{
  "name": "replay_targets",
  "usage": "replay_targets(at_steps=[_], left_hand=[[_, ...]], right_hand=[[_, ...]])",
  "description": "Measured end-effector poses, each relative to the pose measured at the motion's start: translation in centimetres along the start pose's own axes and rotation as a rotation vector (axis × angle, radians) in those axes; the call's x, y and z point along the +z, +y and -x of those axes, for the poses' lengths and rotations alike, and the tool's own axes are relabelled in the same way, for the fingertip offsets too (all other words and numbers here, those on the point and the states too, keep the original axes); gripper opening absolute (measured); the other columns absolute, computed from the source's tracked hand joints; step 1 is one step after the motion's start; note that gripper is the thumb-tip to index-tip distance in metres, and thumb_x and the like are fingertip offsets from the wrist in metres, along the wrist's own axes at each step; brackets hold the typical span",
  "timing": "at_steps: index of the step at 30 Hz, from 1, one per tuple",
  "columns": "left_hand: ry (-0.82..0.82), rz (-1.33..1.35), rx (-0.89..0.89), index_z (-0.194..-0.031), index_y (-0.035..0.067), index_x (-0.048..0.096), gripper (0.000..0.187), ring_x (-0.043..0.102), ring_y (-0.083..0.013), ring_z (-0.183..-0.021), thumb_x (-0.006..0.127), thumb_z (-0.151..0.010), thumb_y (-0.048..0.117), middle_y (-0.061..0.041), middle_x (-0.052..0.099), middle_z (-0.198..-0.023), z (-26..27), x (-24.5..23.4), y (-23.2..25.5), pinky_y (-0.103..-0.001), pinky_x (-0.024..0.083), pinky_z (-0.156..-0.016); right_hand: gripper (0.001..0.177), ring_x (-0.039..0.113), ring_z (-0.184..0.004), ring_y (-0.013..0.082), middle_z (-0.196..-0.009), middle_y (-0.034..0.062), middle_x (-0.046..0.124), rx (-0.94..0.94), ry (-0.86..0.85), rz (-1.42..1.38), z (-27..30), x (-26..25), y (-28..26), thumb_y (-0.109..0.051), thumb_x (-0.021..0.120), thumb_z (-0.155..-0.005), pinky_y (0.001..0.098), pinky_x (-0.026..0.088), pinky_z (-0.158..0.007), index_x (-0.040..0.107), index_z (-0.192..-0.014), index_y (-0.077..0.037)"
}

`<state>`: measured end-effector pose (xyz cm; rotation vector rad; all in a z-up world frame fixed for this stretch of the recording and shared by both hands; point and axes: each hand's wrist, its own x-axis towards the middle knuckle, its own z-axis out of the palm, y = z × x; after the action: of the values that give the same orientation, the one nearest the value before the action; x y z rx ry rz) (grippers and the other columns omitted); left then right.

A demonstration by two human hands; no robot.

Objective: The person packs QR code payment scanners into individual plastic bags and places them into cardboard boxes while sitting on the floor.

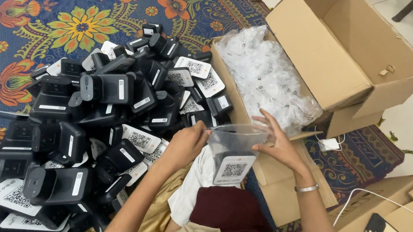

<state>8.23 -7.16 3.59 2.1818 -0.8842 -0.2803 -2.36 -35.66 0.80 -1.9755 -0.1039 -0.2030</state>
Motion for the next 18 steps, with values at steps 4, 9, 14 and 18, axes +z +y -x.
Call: replay_targets(at_steps=[4,9,14,18], left_hand=[[0.034,0.213,0.117,-0.1,-0.001,0.052,0.029,0.069,-0.0376,-0.075,0.044,-0.109,0.026,-0.021,0.07,-0.079,-1.2,3.7,-4.6,-0.046,0.054,-0.069],[0.008,0.743,-0.105,-0.1,0.005,0.052,0.026,0.077,-0.0203,-0.074,0.041,-0.106,0.028,-0.01,0.073,-0.086,-2.2,5.2,-5.7,-0.03,0.061,-0.062],[-0.058,0.867,-0.187,-0.103,0.007,0.054,0.023,0.074,-0.0178,-0.075,0.043,-0.107,0.028,-0.008,0.072,-0.09,-2.8,7.2,-7.2,-0.03,0.056,-0.057],[-0.1,1.056,-0.256,-0.103,0.006,0.053,0.022,0.07,-0.0139,-0.083,0.048,-0.109,0.027,-0.007,0.071,-0.095,-4.1,10.8,-8.8,-0.028,0.058,-0.074]], right_hand=[[0.083,0.043,-0.139,0.0188,-0.155,0.0104,0.043,0.178,-0.052,-0.066,0.6,2.0,6.2,-0.031,0.077,-0.081,0.0434,0.036,-0.113,0.04,-0.152,-0.008],[0.04,0.074,-0.104,0.0191,-0.109,0.0091,0.081,0.372,-0.088,-0.586,1.4,5.4,11.7,-0.034,0.064,-0.099,0.0354,0.057,-0.097,0.075,-0.119,-0.001],[0.032,0.073,-0.091,0.0133,-0.099,0.0058,0.079,0.333,-0.078,-0.635,1.3,7.3,11.1,-0.03,0.064,-0.102,0.0304,0.058,-0.084,0.076,-0.109,-0.001],[0.025,0.065,-0.098,0.0071,-0.106,0.0019,0.073,0.302,-0.043,-0.429,1.2,8.4,10.9,-0.026,0.066,-0.1,0.023,0.054,-0.087,0.076,-0.113,-0.007]])
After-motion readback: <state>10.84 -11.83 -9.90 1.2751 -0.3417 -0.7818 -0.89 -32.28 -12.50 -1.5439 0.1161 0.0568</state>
